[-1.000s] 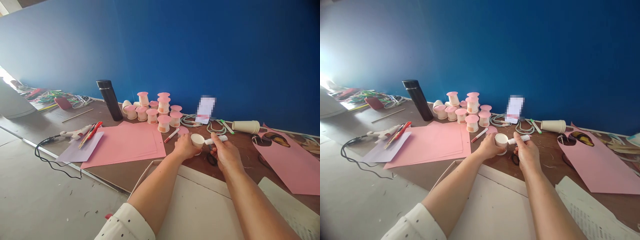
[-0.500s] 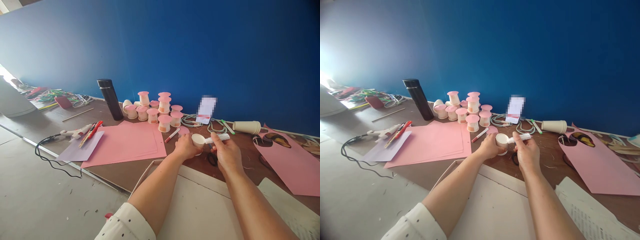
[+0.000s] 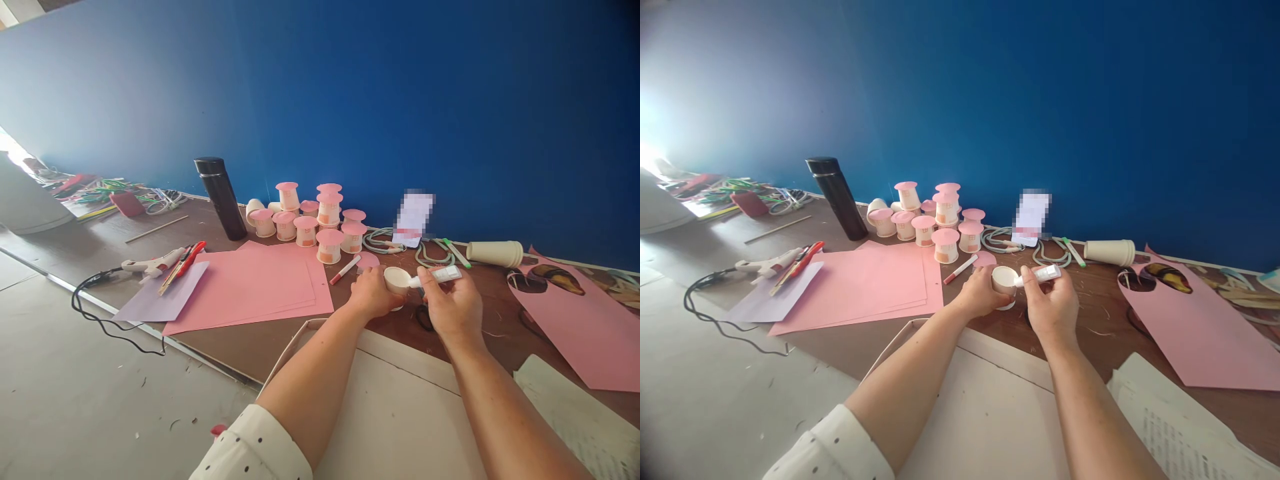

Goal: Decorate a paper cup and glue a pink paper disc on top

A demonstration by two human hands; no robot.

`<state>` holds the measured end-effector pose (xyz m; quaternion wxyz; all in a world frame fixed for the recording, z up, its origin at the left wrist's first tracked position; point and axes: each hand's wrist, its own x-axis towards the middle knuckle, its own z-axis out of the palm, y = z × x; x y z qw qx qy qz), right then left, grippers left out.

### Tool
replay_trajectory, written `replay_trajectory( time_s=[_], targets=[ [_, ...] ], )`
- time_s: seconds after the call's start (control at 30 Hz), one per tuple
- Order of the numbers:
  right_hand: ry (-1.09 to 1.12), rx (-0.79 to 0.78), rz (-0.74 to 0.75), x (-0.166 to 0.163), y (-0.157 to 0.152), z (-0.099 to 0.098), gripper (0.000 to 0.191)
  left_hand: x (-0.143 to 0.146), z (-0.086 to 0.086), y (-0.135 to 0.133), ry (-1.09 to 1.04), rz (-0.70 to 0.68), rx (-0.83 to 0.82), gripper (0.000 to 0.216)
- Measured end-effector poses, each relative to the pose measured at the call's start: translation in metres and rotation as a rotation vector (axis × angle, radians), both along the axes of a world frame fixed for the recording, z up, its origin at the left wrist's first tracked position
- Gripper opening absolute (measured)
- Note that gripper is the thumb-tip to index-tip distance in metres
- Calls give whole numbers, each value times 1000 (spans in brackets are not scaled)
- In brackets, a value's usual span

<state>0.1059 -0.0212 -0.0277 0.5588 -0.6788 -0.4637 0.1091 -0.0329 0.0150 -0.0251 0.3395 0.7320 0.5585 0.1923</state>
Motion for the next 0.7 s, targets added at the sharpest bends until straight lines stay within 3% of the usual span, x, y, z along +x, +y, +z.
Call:
replay_trajectory(
  time_s=[0.2, 0.4, 0.7],
  targets=[
    [-24, -60, -62, 1, 3, -2, 27, 1, -3, 2, 0, 3, 2, 71],
    [15, -24, -23, 3, 2, -3, 34, -4, 4, -1, -77, 4, -35, 71],
    [23, 24, 80, 1, 1, -6, 45, -14, 1, 2, -262, -10, -63, 95]
  ],
)
